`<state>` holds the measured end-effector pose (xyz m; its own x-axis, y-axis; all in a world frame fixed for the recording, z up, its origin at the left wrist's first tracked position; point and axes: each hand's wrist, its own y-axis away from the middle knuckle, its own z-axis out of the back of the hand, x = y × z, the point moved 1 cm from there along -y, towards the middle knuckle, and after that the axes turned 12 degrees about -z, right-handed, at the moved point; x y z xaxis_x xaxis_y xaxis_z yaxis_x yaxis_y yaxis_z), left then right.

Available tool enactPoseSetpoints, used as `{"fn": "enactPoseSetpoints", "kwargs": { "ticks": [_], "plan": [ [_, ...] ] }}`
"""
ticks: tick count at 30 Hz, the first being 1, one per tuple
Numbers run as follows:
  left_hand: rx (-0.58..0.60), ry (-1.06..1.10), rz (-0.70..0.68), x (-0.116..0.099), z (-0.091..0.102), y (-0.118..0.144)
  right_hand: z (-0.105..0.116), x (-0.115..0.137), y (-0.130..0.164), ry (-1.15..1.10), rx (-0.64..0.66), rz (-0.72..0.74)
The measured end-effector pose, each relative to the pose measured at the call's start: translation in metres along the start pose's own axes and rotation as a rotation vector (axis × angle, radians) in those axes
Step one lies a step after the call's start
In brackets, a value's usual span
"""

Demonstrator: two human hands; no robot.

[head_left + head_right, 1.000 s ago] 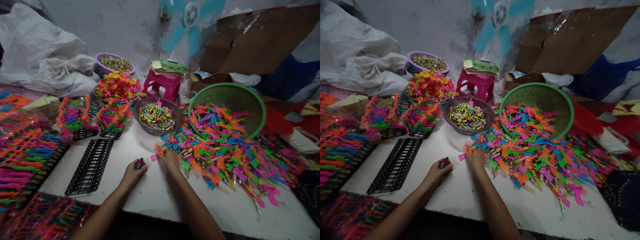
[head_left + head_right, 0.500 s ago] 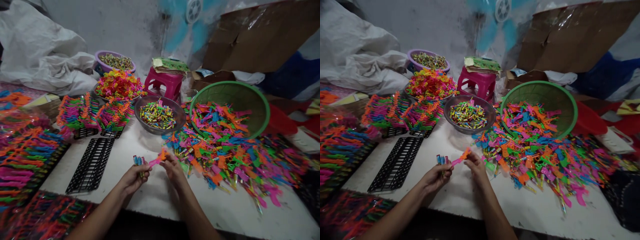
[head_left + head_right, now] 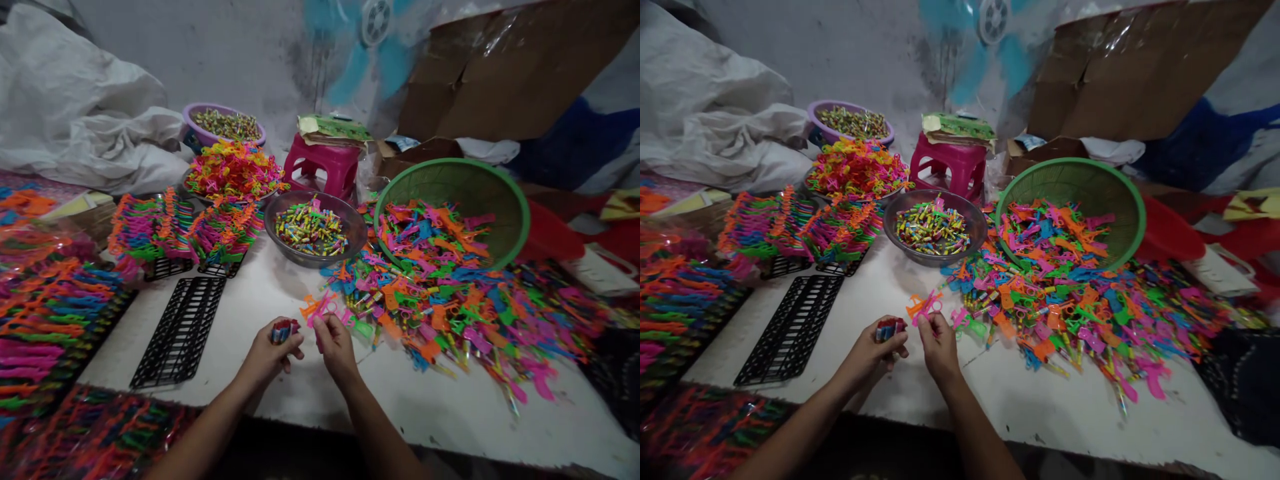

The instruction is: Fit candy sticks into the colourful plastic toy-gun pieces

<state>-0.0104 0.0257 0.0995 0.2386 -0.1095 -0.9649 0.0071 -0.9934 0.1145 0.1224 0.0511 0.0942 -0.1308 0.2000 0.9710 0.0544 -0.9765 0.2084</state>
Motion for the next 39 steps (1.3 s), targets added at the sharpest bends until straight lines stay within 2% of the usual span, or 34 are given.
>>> {"fn": "enactPoseSetpoints", "kwargs": {
  "ticks": [4, 9, 12, 15, 17, 19, 20, 22, 23, 24, 25, 26, 28, 30, 31, 33, 35, 37, 39],
  "plan": [
    [0.044, -0.051, -0.007, 0.001, 0.002, 0.0, -0.004, -0.003, 0.003, 0.078, -0.015, 0.042],
    [0.021, -0.158, -0.04, 0.0, 0.003, 0.001, -0.008, -0.002, 0.005, 0.173, -0.038, 0.122],
    [0.036, -0.288, -0.181, -0.001, -0.001, 0.005, -0.014, -0.004, 0.01, 0.228, -0.122, 0.163],
    [0.116, -0.353, -0.3, 0.004, -0.007, 0.004, -0.011, -0.007, 0.007, 0.267, -0.16, 0.122],
    [0.12, -0.326, -0.23, 0.012, -0.01, -0.003, 0.008, -0.005, -0.002, 0.313, -0.144, 0.068],
    [0.032, -0.242, -0.101, 0.022, -0.007, -0.017, 0.045, 0.004, -0.018, 0.417, -0.226, -0.007],
    [-0.034, -0.186, -0.056, 0.026, -0.003, -0.025, 0.068, 0.012, -0.027, 0.488, -0.325, -0.047],
    [-0.145, -0.081, -0.04, 0.033, 0.007, -0.043, 0.114, 0.032, -0.047, 0.711, -0.663, -0.142],
    [-0.176, -0.043, -0.05, 0.036, 0.012, -0.051, 0.13, 0.045, -0.058, 0.786, -0.831, -0.099],
    [-0.196, -0.013, -0.06, 0.039, 0.018, -0.058, 0.14, 0.058, -0.071, 0.83, -0.928, -0.027],
    [-0.203, 0.008, -0.067, 0.042, 0.022, -0.064, 0.143, 0.07, -0.085, 0.856, -0.938, 0.069],
    [-0.197, 0.022, -0.068, 0.045, 0.026, -0.068, 0.138, 0.08, -0.101, 0.878, -0.852, 0.168],
    [-0.165, 0.041, -0.069, 0.051, 0.031, -0.072, 0.108, 0.095, -0.137, 0.982, -0.48, 0.274],
    [-0.129, 0.068, -0.06, 0.055, 0.034, -0.073, 0.065, 0.1, -0.174, 1.158, -0.127, 0.25],
    [-0.121, 0.094, -0.05, 0.055, 0.035, -0.074, 0.044, 0.1, -0.191, 1.212, -0.02, 0.232],
    [-0.14, 0.172, -0.013, 0.055, 0.038, -0.075, 0.008, 0.097, -0.222, 1.273, 0.105, 0.197],
    [-0.174, 0.258, 0.052, 0.051, 0.042, -0.077, -0.016, 0.092, -0.245, 1.291, 0.165, 0.187],
    [-0.21, 0.334, 0.13, 0.045, 0.045, -0.079, -0.026, 0.088, -0.258, 1.295, 0.189, 0.184],
    [-0.243, 0.412, 0.191, 0.04, 0.047, -0.08, -0.022, 0.091, -0.261, 1.271, 0.17, 0.194]
  ]
}}
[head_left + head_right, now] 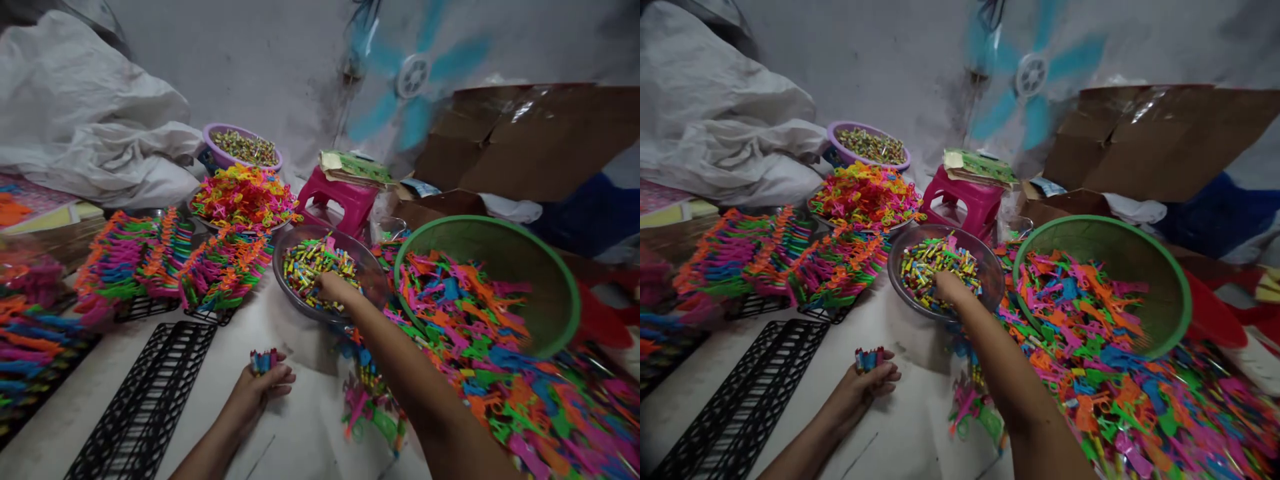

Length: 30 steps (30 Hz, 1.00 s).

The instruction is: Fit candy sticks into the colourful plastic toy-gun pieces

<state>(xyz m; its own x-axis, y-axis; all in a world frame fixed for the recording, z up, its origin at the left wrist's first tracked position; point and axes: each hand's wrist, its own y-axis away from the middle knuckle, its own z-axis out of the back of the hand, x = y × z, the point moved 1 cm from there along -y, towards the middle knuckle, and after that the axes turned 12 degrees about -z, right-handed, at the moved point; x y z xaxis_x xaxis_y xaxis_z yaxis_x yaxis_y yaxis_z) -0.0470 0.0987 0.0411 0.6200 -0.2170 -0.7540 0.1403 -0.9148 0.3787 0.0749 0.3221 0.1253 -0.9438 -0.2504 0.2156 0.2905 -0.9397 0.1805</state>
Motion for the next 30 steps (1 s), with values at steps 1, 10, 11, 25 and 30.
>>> {"fn": "enactPoseSetpoints", "kwargs": {
  "ticks": [1, 10, 11, 25, 30],
  "plan": [
    [-0.015, 0.044, 0.024, -0.002, -0.001, 0.0, 0.005, -0.005, 0.004, -0.017, -0.024, -0.009],
    [0.267, 0.309, -0.058, 0.0, -0.007, 0.011, 0.018, -0.001, 0.149, -0.787, 0.264, 0.055],
    [0.299, 0.276, -0.039, 0.004, -0.008, 0.012, 0.004, 0.009, 0.162, -0.715, 0.319, 0.051],
    [-0.025, 0.079, 0.126, 0.013, -0.016, 0.015, 0.068, -0.125, 0.082, -0.46, -0.616, -0.432],
    [0.015, 0.05, 0.119, 0.012, -0.011, 0.009, 0.052, -0.186, 0.042, -0.19, -0.468, -0.548]
  ]
}}
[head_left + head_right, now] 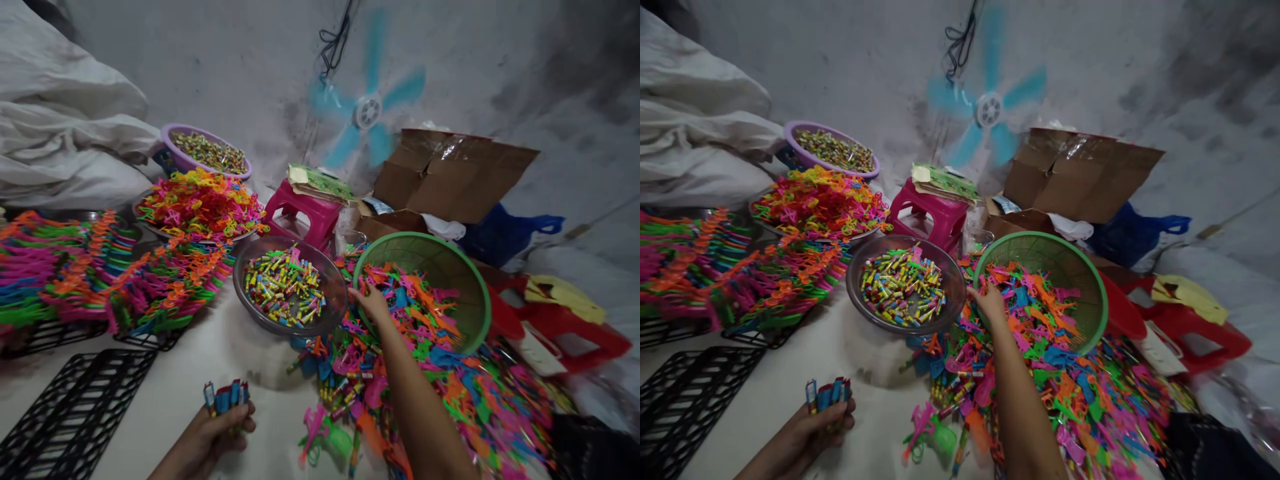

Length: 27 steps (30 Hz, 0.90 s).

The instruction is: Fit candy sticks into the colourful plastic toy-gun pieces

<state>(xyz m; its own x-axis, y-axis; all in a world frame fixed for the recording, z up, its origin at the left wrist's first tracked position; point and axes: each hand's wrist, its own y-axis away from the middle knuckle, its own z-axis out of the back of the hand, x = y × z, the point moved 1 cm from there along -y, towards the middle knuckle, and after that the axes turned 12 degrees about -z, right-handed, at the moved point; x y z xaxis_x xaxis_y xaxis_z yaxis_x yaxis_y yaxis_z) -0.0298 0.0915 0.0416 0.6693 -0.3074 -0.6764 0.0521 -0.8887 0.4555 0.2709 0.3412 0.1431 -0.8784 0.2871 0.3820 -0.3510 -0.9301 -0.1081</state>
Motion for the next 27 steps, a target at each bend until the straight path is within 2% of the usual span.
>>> {"fn": "enactPoseSetpoints", "kwargs": {
  "ticks": [4, 9, 15, 22, 24, 27],
  "plan": [
    [0.012, -0.031, 0.013, -0.004, 0.003, -0.003, -0.002, -0.018, -0.007, 0.028, 0.021, -0.013],
    [0.038, -0.017, 0.001, -0.006, 0.002, -0.003, 0.007, -0.041, -0.007, 0.073, -0.039, -0.024],
    [0.052, -0.053, 0.001, -0.006, 0.003, -0.002, 0.014, -0.05, 0.001, 0.113, -0.061, 0.005],
    [0.05, -0.014, -0.031, -0.009, 0.001, -0.001, 0.052, -0.047, 0.014, 0.077, -0.147, -0.019],
    [0.05, -0.005, -0.039, -0.009, 0.0, -0.001, 0.066, -0.046, 0.026, 0.033, -0.207, -0.021],
    [0.091, -0.004, -0.03, -0.008, 0.001, -0.001, 0.082, -0.039, 0.048, -0.15, -0.338, -0.005]
  ]
}}
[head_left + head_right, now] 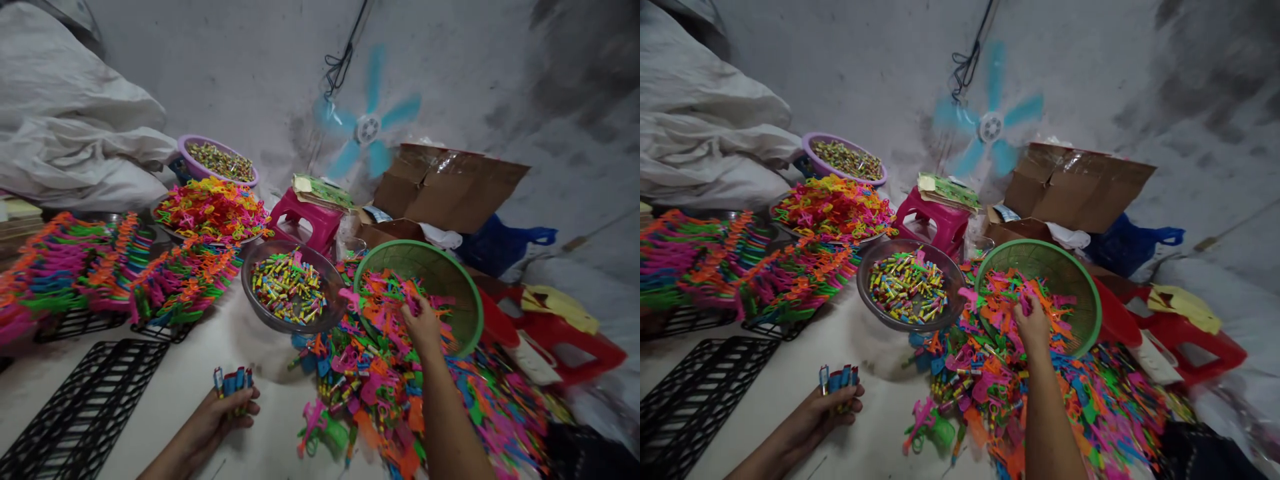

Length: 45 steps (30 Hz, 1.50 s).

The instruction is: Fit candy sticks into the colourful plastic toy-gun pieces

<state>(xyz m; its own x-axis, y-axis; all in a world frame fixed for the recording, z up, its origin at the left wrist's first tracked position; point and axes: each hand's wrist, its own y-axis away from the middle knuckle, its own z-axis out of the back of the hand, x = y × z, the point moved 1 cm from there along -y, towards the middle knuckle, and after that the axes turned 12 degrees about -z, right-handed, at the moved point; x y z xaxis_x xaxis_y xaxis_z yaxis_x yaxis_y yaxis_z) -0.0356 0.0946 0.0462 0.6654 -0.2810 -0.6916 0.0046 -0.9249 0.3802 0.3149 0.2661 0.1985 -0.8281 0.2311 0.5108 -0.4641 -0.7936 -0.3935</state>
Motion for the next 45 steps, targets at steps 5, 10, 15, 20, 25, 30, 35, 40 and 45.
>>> {"fn": "enactPoseSetpoints", "kwargs": {
  "ticks": [5, 10, 15, 20, 25, 30, 35, 40, 45],
  "plan": [
    [0.011, -0.008, -0.003, 0.001, 0.001, 0.0, 0.023, 0.028, 0.045, -0.489, 0.037, -0.051],
    [-0.137, 0.02, -0.157, -0.007, 0.01, -0.004, 0.008, 0.054, 0.148, -0.893, 0.589, -0.14],
    [-0.581, -0.16, -0.621, -0.025, 0.038, 0.004, -0.064, 0.058, 0.25, -0.75, 0.927, -0.028],
    [-0.648, -0.558, -0.746, -0.034, 0.048, 0.031, -0.098, 0.053, 0.272, -0.573, 0.742, -0.059],
    [-0.414, -0.599, -0.736, -0.024, 0.037, 0.043, -0.095, 0.05, 0.261, -0.772, 0.814, -0.309],
    [-0.312, -0.507, -0.732, -0.024, 0.01, 0.052, -0.083, 0.044, 0.261, -0.911, 0.875, -0.433],
    [-0.236, -0.559, -0.828, -0.035, -0.024, 0.076, -0.058, 0.054, 0.268, -0.958, 0.923, -0.433],
    [-0.048, -0.377, -0.467, -0.013, -0.033, 0.076, -0.034, 0.072, 0.281, -0.948, 0.995, -0.325],
    [-0.121, -0.037, -0.21, -0.009, -0.024, 0.07, -0.027, 0.062, 0.282, -1.188, 1.132, -0.415]
  ]
}}
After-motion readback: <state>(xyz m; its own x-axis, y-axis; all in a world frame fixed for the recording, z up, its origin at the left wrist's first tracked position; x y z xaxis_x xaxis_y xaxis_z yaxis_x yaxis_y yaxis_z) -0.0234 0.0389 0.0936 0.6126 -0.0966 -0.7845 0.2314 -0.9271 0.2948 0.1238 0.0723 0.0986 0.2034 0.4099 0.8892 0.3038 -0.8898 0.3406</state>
